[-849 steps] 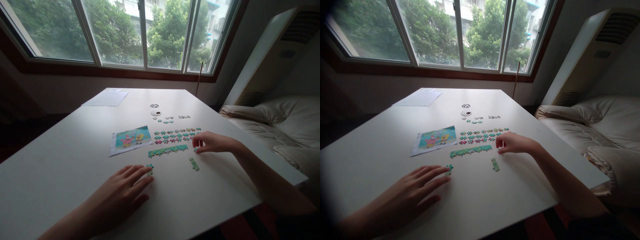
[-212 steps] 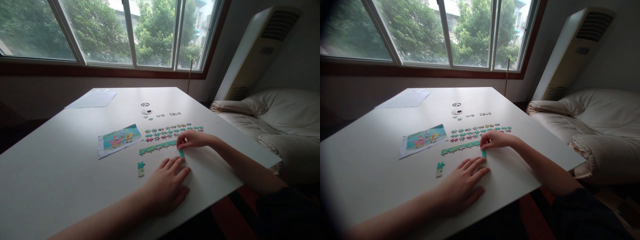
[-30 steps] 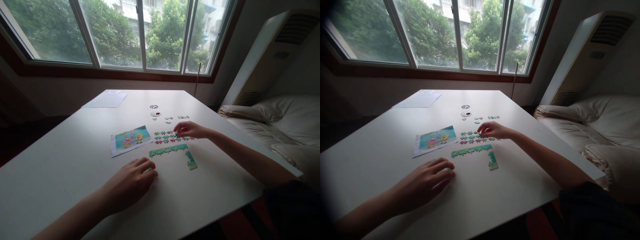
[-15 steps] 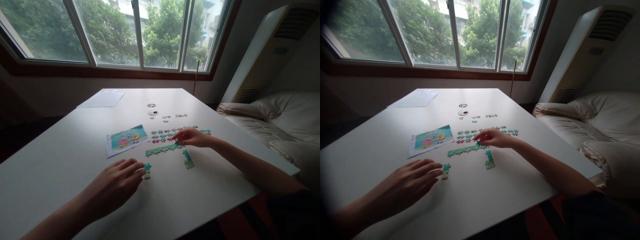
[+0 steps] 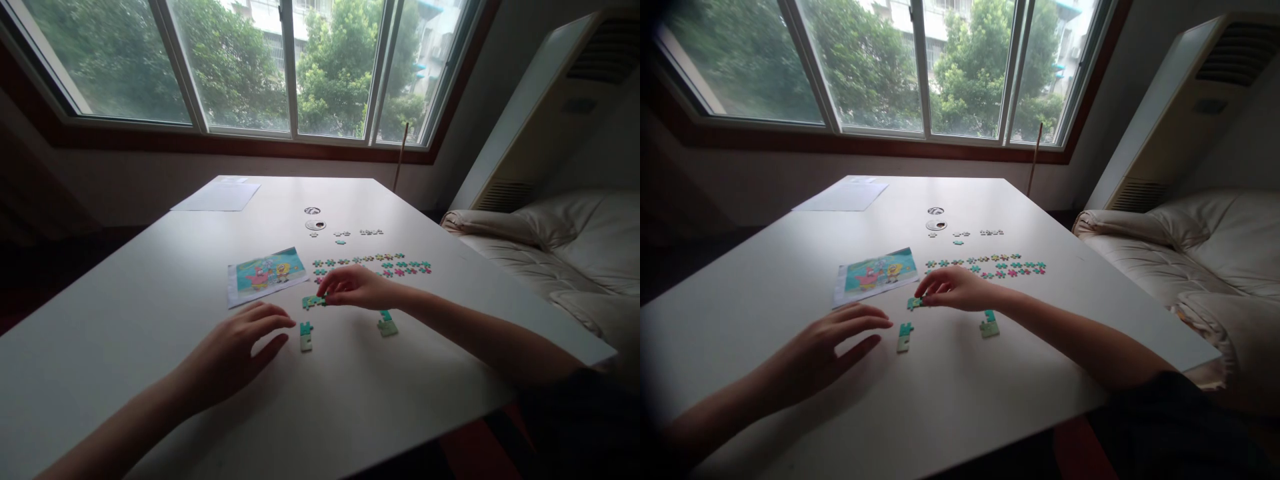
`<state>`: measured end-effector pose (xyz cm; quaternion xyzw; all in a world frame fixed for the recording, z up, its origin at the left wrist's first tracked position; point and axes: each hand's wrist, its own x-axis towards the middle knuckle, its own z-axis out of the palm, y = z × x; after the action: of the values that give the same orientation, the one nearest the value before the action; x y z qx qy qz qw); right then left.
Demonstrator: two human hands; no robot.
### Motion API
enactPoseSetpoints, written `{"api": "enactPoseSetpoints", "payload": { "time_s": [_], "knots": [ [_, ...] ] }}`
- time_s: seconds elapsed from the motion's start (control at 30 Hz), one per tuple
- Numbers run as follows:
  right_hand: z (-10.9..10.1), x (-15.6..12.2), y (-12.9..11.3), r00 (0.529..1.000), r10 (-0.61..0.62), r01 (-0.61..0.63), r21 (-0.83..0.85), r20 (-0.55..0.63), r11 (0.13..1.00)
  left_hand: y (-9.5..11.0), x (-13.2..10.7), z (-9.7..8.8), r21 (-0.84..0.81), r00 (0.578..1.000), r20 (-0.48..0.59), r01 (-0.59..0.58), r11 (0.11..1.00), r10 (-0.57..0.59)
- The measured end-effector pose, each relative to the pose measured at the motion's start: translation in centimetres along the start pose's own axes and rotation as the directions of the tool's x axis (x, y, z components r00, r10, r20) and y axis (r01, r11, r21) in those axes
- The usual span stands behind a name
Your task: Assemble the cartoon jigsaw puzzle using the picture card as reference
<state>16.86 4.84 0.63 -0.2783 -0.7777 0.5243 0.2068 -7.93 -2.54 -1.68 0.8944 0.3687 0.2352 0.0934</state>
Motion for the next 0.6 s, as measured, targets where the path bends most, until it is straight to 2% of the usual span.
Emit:
{"api": "enactPoseSetpoints", "payload": {
  "time_s": [0.23, 0.43, 0.6],
  "knots": [
    [3.2, -0.4, 0.7, 0.996, 0.01, 0.002, 0.126, -0.092, 0.992, 2.1, 1.4, 1.0, -0.23, 0.99, 0.001, 0.137, 0.963, -0.14],
    [4.2, -0.7, 0.5, 0.99, 0.005, 0.011, 0.112, -0.138, 0.994, 2.8, 1.9, 1.0, -0.255, 0.977, -0.03, 0.198, 0.946, -0.213],
    [4.5, -0.8, 0.5, 0.982, -0.071, 0.077, 0.026, -0.176, 0.997, 2.6, 1.7, 1.1, -0.277, 0.966, -0.057, 0.229, 0.933, -0.254]
  ]
}}
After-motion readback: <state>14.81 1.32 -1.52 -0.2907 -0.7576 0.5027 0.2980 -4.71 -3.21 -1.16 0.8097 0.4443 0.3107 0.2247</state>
